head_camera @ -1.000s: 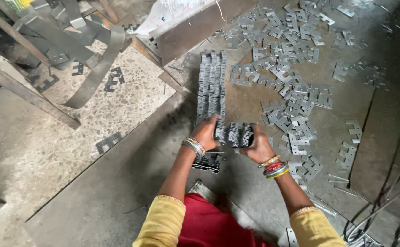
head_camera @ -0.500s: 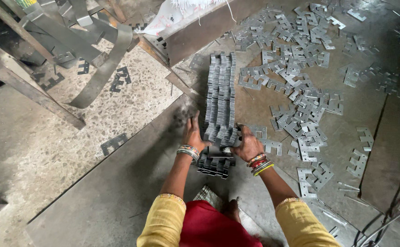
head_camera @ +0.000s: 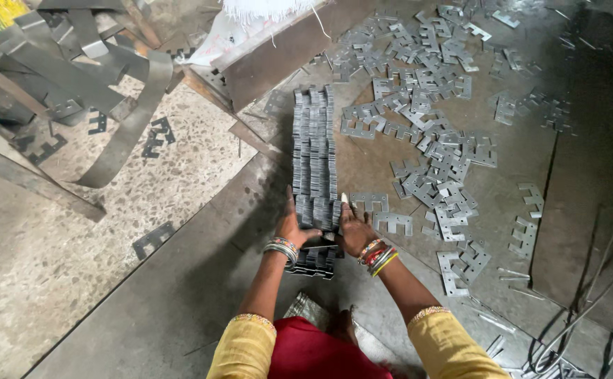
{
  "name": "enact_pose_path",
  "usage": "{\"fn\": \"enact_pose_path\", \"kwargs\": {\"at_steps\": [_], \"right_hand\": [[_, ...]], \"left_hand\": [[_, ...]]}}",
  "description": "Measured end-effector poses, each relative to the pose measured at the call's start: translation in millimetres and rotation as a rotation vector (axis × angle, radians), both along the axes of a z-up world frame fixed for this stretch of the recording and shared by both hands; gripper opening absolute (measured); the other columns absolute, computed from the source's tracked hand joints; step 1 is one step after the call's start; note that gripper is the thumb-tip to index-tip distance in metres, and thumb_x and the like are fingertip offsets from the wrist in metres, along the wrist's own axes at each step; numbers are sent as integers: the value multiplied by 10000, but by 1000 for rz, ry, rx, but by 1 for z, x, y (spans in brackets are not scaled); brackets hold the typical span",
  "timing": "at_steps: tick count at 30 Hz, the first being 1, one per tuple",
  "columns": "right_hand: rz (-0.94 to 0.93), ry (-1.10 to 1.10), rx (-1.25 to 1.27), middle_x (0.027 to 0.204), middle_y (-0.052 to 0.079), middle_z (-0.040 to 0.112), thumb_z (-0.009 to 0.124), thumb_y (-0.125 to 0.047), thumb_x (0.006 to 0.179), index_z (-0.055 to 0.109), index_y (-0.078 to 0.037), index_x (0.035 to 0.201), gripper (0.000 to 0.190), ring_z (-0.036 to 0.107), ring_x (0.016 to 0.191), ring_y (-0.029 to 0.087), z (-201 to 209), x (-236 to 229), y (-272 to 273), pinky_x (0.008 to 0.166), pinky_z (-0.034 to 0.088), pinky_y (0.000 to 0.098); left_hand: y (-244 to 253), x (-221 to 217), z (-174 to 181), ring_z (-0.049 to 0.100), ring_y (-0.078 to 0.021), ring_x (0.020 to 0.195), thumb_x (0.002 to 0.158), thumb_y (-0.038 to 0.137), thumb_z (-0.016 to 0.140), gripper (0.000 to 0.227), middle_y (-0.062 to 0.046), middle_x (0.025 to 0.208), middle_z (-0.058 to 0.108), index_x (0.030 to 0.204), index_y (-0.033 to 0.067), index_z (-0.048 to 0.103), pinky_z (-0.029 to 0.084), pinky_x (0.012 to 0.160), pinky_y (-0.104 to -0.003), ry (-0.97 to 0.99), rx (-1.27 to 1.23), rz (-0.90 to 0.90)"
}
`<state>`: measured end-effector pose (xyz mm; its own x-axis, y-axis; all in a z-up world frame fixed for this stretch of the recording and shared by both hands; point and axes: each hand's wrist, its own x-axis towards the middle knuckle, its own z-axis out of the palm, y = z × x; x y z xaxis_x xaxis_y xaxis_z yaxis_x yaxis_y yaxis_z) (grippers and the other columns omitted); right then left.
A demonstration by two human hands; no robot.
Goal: The person sits on the floor and repeatedly picks up small metal brackets from a scattered pile. They align and stack the brackets into a neat pile, occasionally adjusting the stack to maintain alignment.
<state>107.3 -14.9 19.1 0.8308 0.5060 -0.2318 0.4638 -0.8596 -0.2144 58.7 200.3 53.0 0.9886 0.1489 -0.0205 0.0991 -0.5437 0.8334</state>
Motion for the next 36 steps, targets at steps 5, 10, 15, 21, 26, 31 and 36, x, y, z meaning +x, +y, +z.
{"fn": "enact_pose_path", "kwargs": {"at_steps": [5, 10, 15, 21, 26, 31, 36], "right_hand": [[-139, 134, 152, 1633, 212, 245, 716, -458, 808, -65, 46, 1609, 1228, 244, 1512, 370, 41, -7, 11, 1185, 170, 678], [-224, 25, 92, 1527, 234, 438, 789, -428, 809, 84, 42, 1543, 1121, 296, 1486, 449, 49, -19, 19, 1172, 230, 635], [-230, -45, 372, 1408, 243, 581, 813, -298, 758, 187, 4, 1594, 1088, 587, 1285, 383, 41, -30, 8, 1176, 347, 566], [-88, -139, 178, 1458, 219, 533, 793, -323, 799, 316, 10, 1503, 913, 465, 1397, 359, 56, -29, 6, 1177, 242, 632], [-26, -251, 42, 1479, 205, 500, 753, -382, 819, 409, 15, 1450, 822, 398, 1430, 325, 59, -35, 3, 1165, 186, 644], [-98, -264, 180, 1449, 171, 574, 736, -364, 831, 484, -5, 1433, 745, 456, 1430, 293, 50, -36, 5, 1209, 197, 632], [-168, -191, 462, 1369, 219, 604, 786, -240, 765, 480, 1, 1414, 757, 559, 1286, 385, 57, -47, -13, 1083, 419, 527]], "left_hand": [[-2, -6, 6, 575, -357, 1348, 486, 195, 1007, 1581, -222, 1502, 529, 1625, 139, -87, 462, 1114, -398, -15, -80, -9], [-5, -6, 5, 433, -403, 1408, 439, 105, 1048, 1619, -290, 1566, 353, 1584, 133, -97, 405, 1122, -423, -157, -53, 25], [-7, -8, 3, 536, -348, 1365, 474, 124, 1015, 1592, -227, 1532, 474, 1622, 153, -89, 450, 1111, -400, -46, -128, 20], [-3, -5, 9, 628, -300, 1276, 481, 141, 997, 1578, -165, 1436, 610, 1636, 165, -79, 494, 1073, -379, 41, -160, 14], [-4, -7, 1, 632, -283, 1277, 475, 143, 999, 1575, -166, 1425, 614, 1635, 143, -68, 490, 1075, -371, -65, -223, -19], [-1, -6, -5, 652, -301, 1247, 508, 206, 1026, 1442, -179, 1401, 642, 1635, 152, 128, 520, 1042, -375, -94, -108, 50], [-4, -7, 4, 673, -318, 1200, 487, 282, 1001, 1493, -207, 1353, 651, 1628, 107, 53, 523, 1024, -393, -87, -155, 49]]}}
